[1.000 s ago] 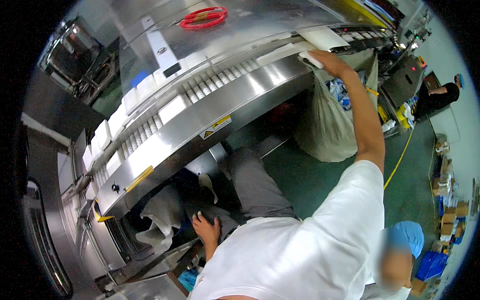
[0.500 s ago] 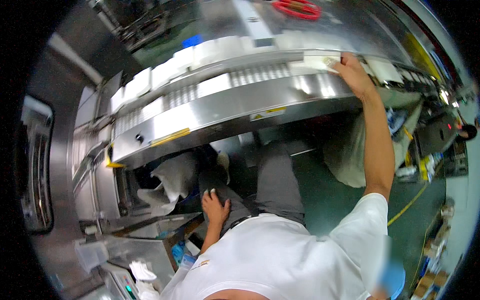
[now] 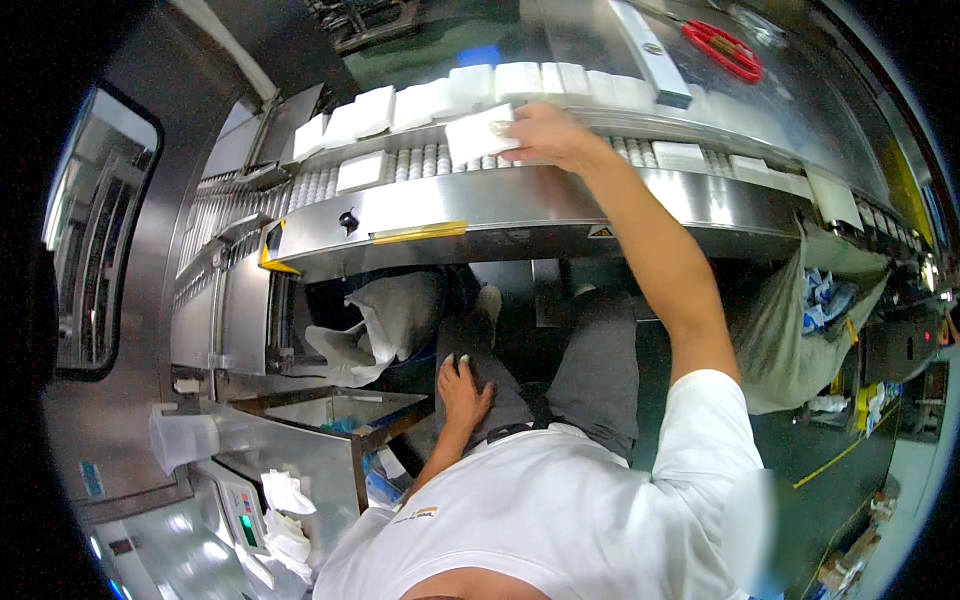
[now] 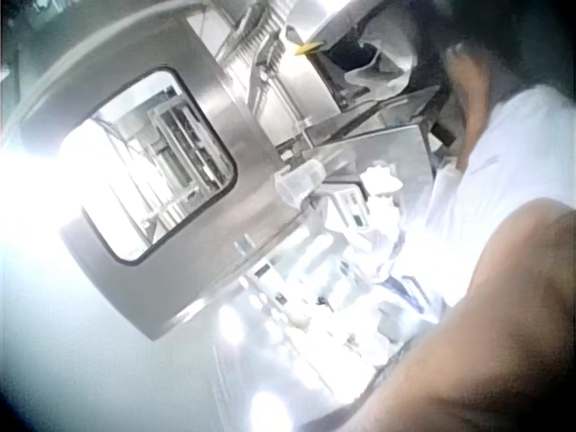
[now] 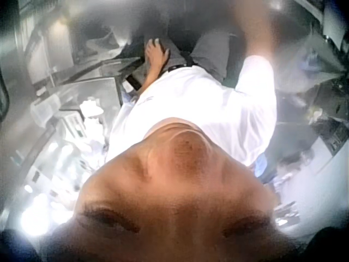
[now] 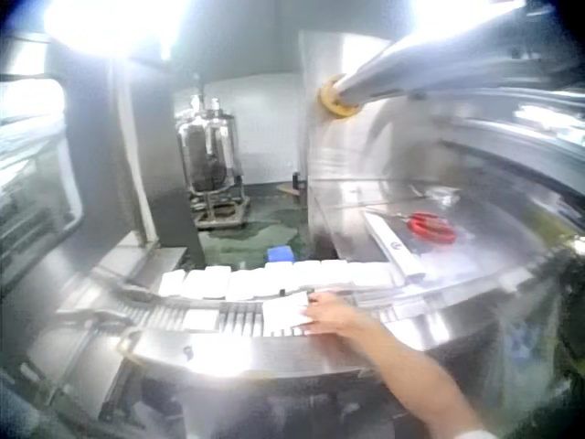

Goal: The person picks up white rectangular blocks from a conveyor belt, examines them by hand, weighs them on a digital scale, and wipes them with a white cloth.

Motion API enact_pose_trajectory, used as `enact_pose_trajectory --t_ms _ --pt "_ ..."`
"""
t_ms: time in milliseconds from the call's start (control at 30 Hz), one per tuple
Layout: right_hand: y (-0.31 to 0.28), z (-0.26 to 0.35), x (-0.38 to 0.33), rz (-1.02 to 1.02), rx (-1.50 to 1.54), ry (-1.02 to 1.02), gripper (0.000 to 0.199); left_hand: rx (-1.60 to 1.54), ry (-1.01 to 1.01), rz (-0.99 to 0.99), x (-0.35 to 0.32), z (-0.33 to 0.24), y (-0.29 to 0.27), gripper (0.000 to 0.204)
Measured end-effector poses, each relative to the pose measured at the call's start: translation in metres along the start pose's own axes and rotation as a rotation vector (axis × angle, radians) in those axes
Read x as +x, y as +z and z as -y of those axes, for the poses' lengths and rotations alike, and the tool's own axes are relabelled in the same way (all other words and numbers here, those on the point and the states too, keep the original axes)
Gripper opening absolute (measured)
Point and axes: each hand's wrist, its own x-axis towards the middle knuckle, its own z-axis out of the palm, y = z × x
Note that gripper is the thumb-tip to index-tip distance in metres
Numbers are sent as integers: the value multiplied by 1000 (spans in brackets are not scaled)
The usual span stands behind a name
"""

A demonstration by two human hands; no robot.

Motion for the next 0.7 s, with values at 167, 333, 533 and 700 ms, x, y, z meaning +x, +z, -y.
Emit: enact_pose_trajectory --t_ms 167,333,533,700 --pt "-11 -40 -33 -567 -824 -551 37 -502 206 123 -3 -34 -49 39" --pt "45 -20 -184 -85 -365 -238 19 -814 -21 790 -28 -74 -107 28" --pt "82 -202 -309 561 -535 -121 15 -693 -142 776 -34 -90 -127 31" --pt "85 -234 -365 513 -244 33 28 -747 -241 889 -36 -79 -128 34"
